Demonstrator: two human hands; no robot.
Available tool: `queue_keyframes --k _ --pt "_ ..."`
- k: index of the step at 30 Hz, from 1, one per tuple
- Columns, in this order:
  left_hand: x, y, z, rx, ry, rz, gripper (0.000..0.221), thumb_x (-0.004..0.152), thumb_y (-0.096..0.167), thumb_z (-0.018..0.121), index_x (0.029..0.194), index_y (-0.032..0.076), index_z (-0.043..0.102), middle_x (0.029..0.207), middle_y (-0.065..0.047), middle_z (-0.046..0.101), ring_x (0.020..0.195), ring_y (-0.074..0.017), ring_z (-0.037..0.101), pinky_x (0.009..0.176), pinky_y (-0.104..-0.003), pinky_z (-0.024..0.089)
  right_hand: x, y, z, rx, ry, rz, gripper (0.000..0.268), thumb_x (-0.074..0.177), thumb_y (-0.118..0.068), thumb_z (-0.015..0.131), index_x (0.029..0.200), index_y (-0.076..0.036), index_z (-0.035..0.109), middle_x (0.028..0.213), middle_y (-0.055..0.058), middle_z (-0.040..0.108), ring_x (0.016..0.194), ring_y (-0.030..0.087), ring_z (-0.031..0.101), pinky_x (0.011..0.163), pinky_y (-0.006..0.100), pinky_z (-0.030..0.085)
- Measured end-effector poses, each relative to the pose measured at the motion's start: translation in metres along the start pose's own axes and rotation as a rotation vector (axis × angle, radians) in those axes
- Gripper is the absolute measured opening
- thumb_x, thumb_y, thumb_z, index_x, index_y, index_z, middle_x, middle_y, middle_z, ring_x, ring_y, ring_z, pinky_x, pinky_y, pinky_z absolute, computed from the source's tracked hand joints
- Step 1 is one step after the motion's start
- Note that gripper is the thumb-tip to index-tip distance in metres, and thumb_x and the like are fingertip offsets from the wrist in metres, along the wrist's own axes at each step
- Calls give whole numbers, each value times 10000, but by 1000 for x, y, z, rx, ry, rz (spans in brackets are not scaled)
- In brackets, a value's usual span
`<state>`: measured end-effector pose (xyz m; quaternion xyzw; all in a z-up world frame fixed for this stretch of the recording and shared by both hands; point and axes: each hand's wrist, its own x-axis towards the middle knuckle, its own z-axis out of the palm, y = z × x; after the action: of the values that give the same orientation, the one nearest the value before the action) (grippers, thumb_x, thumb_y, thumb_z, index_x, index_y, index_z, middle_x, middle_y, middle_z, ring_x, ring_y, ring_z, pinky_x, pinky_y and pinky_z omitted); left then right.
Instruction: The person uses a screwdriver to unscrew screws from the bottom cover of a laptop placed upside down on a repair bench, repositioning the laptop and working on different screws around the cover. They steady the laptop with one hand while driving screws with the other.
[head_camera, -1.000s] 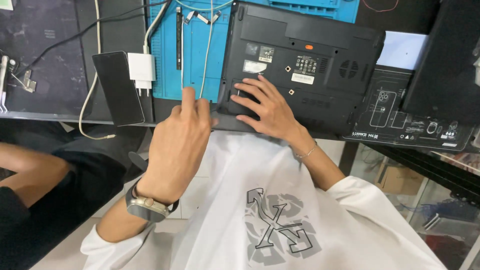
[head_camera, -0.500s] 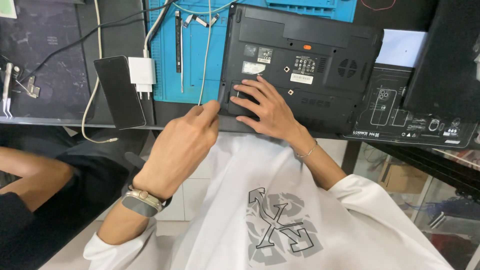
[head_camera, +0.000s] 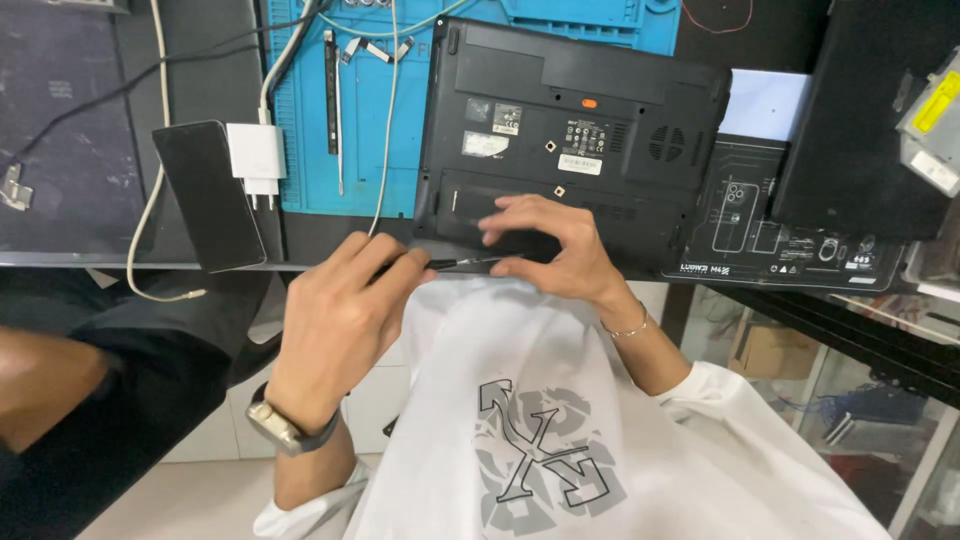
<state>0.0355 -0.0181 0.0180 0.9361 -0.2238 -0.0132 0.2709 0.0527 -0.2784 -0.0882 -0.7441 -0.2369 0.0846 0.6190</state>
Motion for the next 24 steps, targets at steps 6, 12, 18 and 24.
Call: queue_keyframes --k 6,12,18,24 --pt "2 1 11 -86 57 -5 149 894 125 777 1017 64 717 874 -23 590 775 -207 587 597 -362 473 -1 -5 0 -97 -9 -46 151 833 19 835 948 -23 746 972 75 770 928 231 748 1041 442 591" --pt "2 -1 16 -105 67 -1 142 895 128 776 1001 56 716 867 -25 601 751 -213 588 584 -364 469 -3 -6 4 -45 5 10 140 853 62 786 960 -17 744 986 84 762 970 242 744 1014 426 596" --pt "-2 -3 22 -163 57 -16 136 914 157 784 912 42 710 743 -53 541 647 -224 561 546 -370 445 -10 2 5 30 83 0 119 884 59 760 967 -16 719 961 81 749 925 223 730 982 413 613" --pt "-3 -5 23 -218 -8 -49 161 920 152 768 831 36 699 688 -71 551 603 -263 568 513 -401 430 -16 7 10 55 85 -14 105 906 51 747 969 -19 703 967 80 739 932 224 729 980 404 610"
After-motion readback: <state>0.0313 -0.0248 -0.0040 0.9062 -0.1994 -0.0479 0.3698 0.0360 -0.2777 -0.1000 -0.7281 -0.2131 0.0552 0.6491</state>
